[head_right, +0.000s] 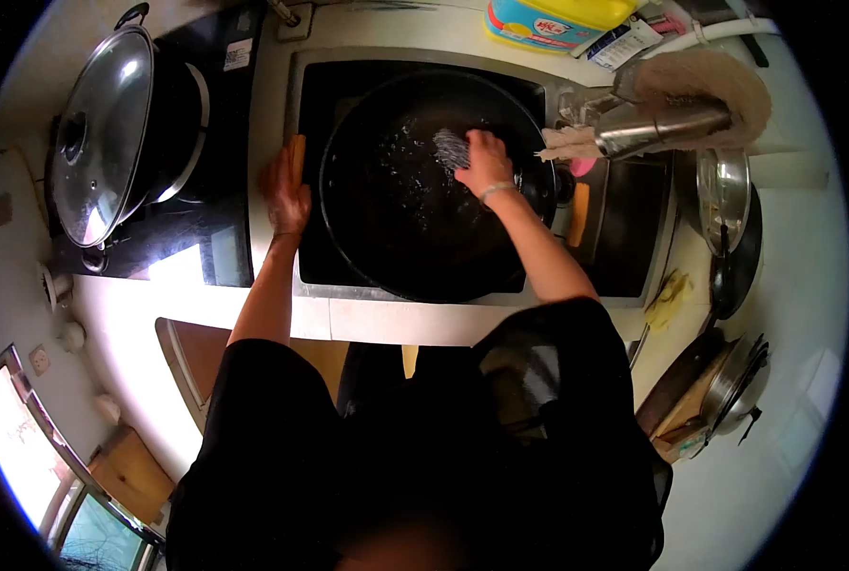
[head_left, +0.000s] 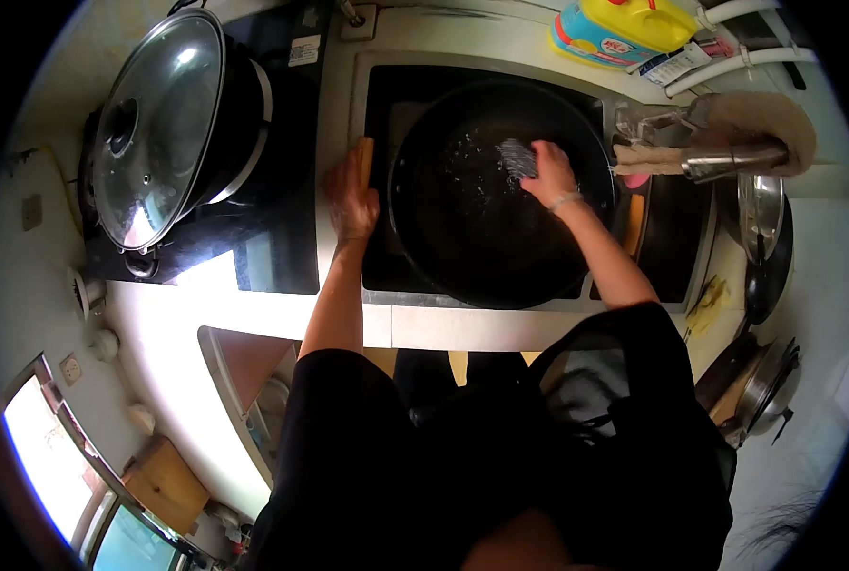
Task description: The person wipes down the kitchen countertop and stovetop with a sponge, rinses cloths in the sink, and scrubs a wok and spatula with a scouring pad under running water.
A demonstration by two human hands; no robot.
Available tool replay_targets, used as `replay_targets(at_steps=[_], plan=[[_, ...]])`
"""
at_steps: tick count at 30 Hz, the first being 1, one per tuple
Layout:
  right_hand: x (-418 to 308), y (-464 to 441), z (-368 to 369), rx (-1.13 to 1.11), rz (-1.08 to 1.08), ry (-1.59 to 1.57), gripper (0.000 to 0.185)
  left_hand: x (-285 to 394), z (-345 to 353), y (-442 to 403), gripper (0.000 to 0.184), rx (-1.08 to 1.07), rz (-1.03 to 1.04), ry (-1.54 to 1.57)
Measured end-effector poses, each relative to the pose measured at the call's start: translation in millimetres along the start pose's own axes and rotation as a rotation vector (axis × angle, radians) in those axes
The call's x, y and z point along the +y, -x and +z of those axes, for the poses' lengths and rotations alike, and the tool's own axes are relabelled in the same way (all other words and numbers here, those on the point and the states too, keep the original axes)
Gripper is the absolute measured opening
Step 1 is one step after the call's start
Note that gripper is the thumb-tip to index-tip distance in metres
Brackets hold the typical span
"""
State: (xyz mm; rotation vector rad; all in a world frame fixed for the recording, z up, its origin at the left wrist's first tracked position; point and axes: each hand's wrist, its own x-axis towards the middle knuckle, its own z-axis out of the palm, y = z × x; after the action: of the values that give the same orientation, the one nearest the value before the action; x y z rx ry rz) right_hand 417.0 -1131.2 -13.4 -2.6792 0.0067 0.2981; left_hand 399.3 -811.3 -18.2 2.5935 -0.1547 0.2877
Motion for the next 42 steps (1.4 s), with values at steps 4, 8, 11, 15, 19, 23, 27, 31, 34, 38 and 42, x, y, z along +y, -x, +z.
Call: replay_targets(at_steps=[4, 8, 11, 15, 19, 23, 27, 31, 34, 38, 42], plan=[[24.3, 40.6, -48.9, -0.055, 0.025, -0.123, 0.054, -4.9, 5.9, 2.1, 0.067, 0.044, 0.032, -0.074], [47.8, 72.4, -83.3, 0.220, -0.069, 0.121, 0.048, 8.9, -3.3, -5.0, 0.067, -0.041, -0.016, -0.064], [59.3, 93.7, -95.7, 0.277, -0.017, 0.129, 0.050, 26.5, -8.8, -12.0, 0.062, -0.058, -0.089, -0.184], [83.3, 107.0, -95.1, 0.162, 0.145, -0.236, 0.049, 22.0, -4.2, -15.5, 0.047, -0.106, -0.235, -0.192], [103.8, 105.8, -92.5, -0.001, 0.442, -0.730, 0.042, 21.1, -5.3, -21.8, 0.042, -0.176, -0.261, -0.277], [108.6, 107.5, -74.8, 0.074, 0.455, -1.031, 0.032, 16.4, -2.0, -27.2, 0.040, -0.256, -0.382, -0.261], [100.6, 109.6, -69.2, 0.227, 0.357, -0.946, 0.028, 17.5, -12.9, -24.3, 0.030, -0.229, -0.434, -0.106], [104.5, 110.6, -69.0, 0.234, 0.390, -1.017, 0.026, 26.5, -34.2, -21.5, 0.032, -0.245, -0.565, 0.051], [113.5, 110.0, -74.1, 0.138, 0.459, -1.029, 0.024, 41.1, -67.1, -22.5, 0.030, -0.325, -0.841, 0.493], [93.2, 106.2, -92.4, 0.047, 0.546, -0.964, 0.028, 55.0, -104.9, -14.1, 0.029, -0.273, -0.844, 0.808], [106.1, 89.2, -101.0, -0.169, 0.666, -0.962, 0.035, 54.7, -121.7, -9.1, 0.019, -0.277, -0.900, 1.039]])
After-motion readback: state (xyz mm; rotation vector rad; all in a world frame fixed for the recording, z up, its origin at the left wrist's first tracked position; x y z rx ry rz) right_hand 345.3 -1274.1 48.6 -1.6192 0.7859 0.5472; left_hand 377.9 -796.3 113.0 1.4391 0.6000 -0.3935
